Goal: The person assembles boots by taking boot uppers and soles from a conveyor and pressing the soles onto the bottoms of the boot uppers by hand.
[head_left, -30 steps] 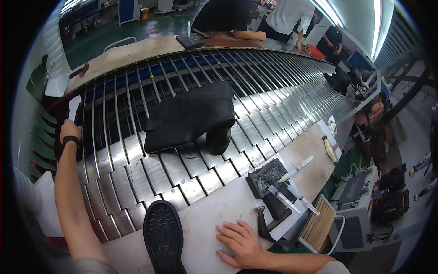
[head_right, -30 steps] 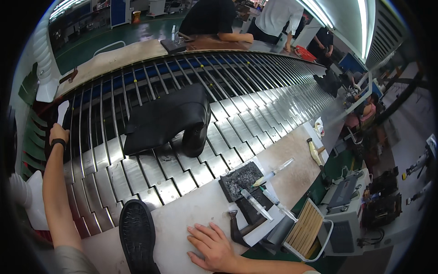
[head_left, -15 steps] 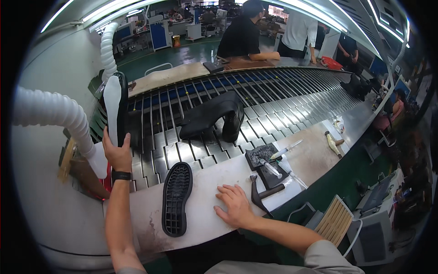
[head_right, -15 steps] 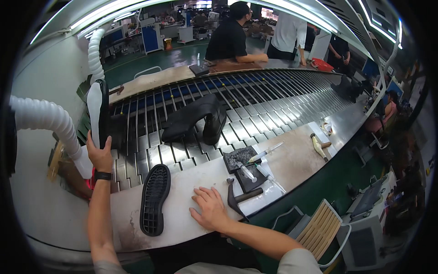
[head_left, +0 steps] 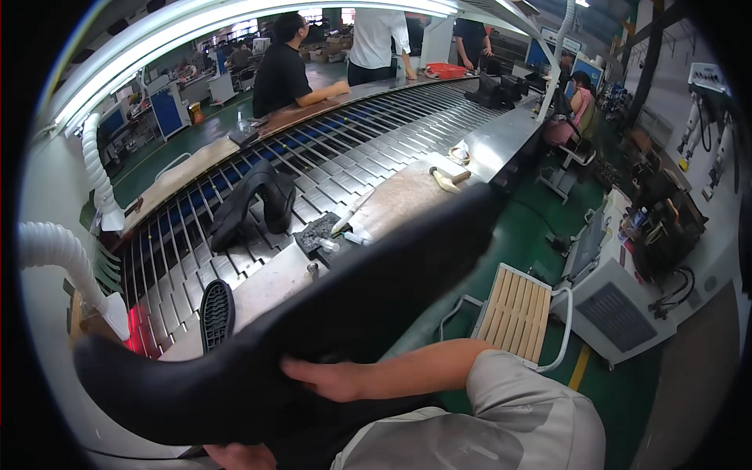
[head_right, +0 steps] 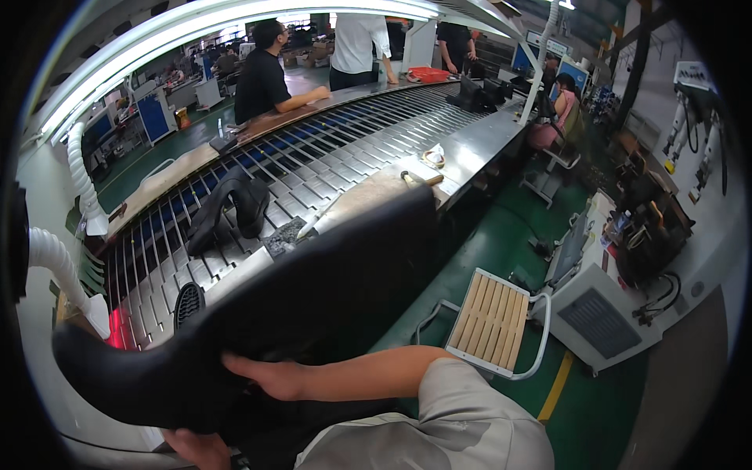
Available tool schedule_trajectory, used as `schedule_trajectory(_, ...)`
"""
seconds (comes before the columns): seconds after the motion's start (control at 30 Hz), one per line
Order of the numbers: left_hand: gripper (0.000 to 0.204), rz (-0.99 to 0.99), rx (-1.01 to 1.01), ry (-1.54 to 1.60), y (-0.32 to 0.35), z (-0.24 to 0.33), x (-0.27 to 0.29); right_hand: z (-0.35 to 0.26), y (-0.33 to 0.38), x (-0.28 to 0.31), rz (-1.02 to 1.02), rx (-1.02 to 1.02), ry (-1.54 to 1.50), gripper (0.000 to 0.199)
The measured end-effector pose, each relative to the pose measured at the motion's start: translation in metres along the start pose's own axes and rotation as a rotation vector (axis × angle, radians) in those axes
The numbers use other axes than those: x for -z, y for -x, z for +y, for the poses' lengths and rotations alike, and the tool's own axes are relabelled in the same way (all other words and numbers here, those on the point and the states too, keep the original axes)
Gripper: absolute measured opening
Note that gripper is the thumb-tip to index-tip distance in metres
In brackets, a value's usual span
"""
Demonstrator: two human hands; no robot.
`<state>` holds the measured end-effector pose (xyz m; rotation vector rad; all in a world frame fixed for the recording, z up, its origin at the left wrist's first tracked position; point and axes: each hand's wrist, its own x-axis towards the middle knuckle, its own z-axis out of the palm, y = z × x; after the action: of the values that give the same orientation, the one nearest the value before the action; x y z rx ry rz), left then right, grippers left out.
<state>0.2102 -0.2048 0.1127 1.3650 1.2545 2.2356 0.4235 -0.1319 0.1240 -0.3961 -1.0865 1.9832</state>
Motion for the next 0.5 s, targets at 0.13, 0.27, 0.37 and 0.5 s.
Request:
schedule_trajectory(0.13, 0.072, -0.430, 0.301, 0.599, 0.007, 0.044, -0.011, 0.010, 0.072, 0.022, 0.383, -0.187, 0.286, 0.056)
schedule_trajectory(0.27, 0.063, -0.126, 0.902, 0.617, 0.038, -0.010, -0.020, 0.011, 0.114, 0.033, 0.523, -0.171, 0.612, 0.050)
schedule_trajectory(0.37, 0.053, -0.098, 1.010, 0.585, 0.055, -0.035, -0.025, 0.052, 0.126, 0.063, 0.642, -0.325, 0.126, 0.056)
schedule_trajectory(0.5, 0.053, -0.146, 1.008, 0.480, 0.067, -0.040, -0.030, 0.061, 0.150, 0.098, 0.471, -0.342, -0.407, 0.069)
